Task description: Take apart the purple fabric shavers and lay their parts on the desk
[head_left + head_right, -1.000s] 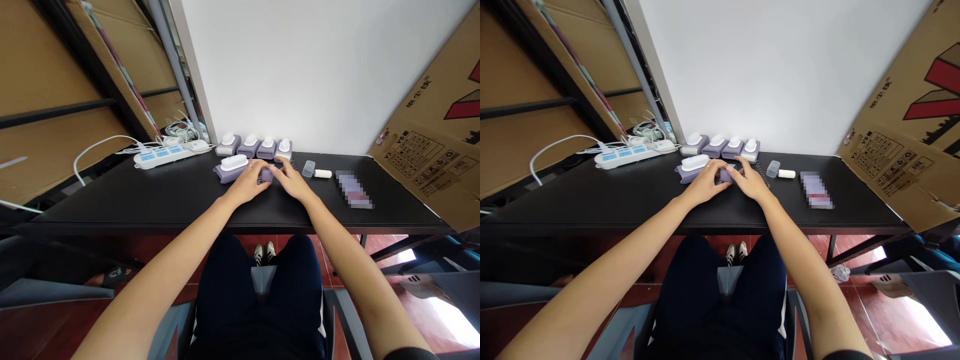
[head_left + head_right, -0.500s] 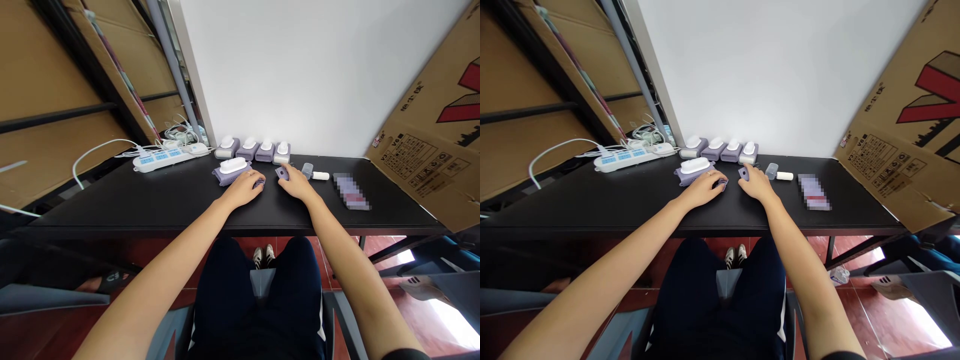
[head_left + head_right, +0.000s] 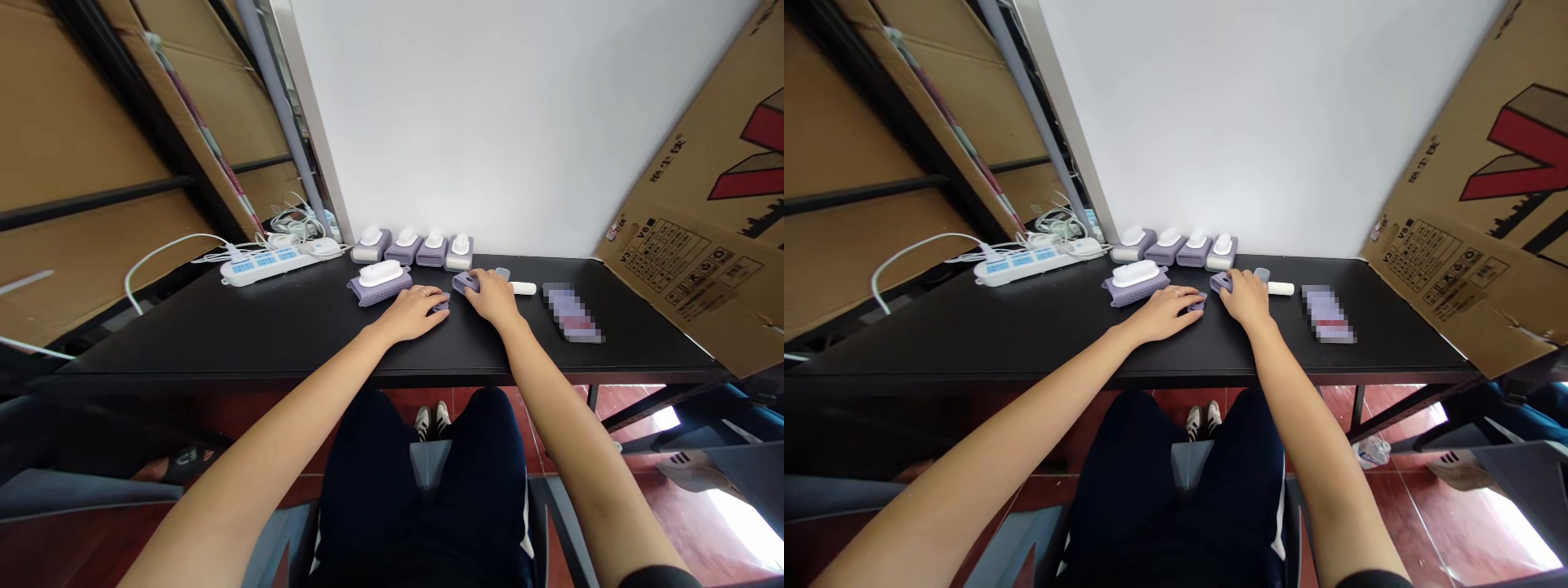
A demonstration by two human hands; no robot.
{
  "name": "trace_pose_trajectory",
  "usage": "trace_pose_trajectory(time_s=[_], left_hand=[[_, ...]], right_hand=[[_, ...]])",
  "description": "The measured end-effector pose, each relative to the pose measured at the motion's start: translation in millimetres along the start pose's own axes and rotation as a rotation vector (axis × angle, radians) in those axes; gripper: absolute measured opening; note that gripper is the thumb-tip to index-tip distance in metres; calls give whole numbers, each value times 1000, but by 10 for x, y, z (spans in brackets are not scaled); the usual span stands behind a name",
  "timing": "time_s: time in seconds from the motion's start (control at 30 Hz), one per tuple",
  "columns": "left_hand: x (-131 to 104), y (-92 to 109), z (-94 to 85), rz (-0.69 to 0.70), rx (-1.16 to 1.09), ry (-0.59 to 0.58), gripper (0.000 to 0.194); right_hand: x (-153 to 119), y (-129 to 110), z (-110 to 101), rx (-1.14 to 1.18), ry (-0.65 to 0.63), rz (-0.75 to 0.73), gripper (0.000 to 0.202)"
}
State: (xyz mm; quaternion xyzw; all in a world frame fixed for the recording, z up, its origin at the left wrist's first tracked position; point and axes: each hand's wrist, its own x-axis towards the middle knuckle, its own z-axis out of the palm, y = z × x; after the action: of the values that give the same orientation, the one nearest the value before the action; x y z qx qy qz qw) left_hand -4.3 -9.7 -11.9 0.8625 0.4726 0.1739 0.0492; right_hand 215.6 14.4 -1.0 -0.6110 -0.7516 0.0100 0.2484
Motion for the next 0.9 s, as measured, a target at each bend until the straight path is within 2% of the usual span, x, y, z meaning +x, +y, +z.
trace_pose_trajectory(time_s=[0.1,0.2,0.27,0.37,0.5,0.9], left_hand=[[83,112,15,-8,57,-19,57],[164,182,44,-23,95,-23,58],[212,209,67,-19,110,-18,58],[276,246,101,-13,126,0,56],[355,316,127,-39,141,-1,55],[565,448,224,-104,126,3,57]], right_hand=[[34,108,-72,43,67,36,41],[71,364,-198,79,132,134,43],[78,557,-267,41,99,182,46],[64,744,-301,-33,-28,199,56],[70,757,-258,-75,-142,184,71],[104,722,-227,-82,-124,204,61]])
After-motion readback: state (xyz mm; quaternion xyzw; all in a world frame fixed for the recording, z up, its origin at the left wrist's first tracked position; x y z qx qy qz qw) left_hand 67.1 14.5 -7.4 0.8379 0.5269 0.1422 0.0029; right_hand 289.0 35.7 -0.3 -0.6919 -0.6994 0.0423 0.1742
